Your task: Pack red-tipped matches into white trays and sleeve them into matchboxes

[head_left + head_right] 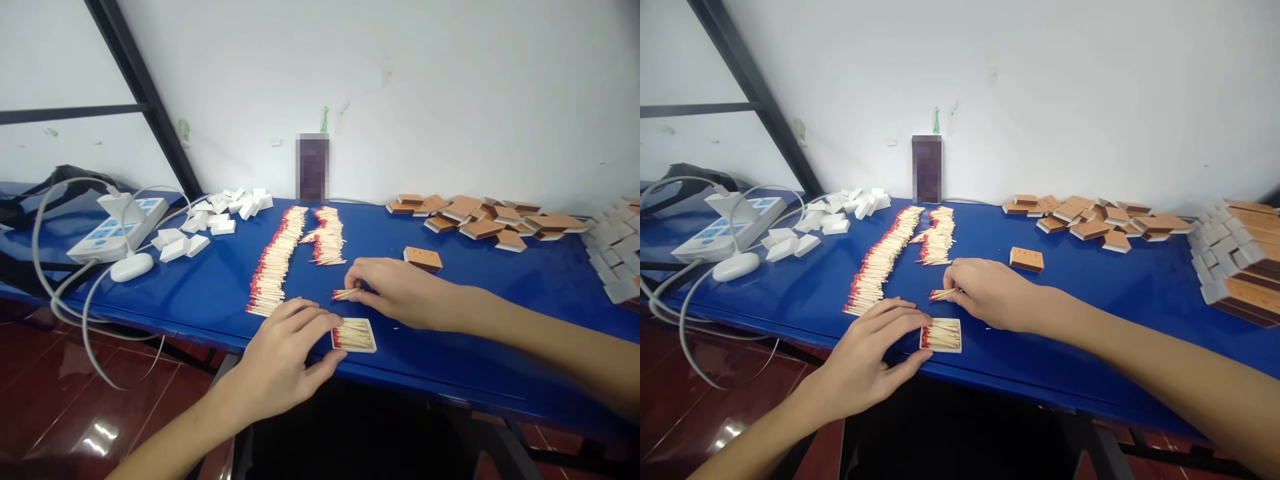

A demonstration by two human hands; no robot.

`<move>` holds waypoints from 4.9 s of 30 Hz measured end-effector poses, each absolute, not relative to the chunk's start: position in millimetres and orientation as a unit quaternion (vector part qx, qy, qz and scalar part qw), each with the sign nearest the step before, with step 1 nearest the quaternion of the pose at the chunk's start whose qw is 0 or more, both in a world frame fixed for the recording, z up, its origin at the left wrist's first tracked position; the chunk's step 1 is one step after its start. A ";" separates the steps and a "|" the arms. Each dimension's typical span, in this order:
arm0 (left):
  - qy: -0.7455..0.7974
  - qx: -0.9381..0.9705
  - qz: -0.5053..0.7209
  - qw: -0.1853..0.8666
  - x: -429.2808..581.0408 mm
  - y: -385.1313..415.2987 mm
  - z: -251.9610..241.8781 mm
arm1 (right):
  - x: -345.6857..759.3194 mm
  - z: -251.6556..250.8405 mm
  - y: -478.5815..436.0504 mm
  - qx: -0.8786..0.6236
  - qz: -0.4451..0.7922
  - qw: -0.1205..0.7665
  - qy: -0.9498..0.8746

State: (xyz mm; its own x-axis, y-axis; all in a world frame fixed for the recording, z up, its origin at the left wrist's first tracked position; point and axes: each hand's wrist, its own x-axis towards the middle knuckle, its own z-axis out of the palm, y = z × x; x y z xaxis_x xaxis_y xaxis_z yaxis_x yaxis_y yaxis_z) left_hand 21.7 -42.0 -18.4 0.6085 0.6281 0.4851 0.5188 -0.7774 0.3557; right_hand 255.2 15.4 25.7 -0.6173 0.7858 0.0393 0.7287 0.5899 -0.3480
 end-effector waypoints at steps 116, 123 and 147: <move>0.227 0.894 0.385 0.031 24.5 -40.5 -29.4 | 258.4 29.8 -19.0 -0.357 0.142 0.190 -0.903; 0.254 0.893 0.369 0.029 22.9 -43.4 -29.9 | 254.7 29.0 -20.9 -0.360 0.149 0.171 -0.905; 0.234 0.897 0.374 0.036 24.6 -40.4 -28.3 | 250.4 21.0 -47.1 -0.299 -0.051 0.170 -0.938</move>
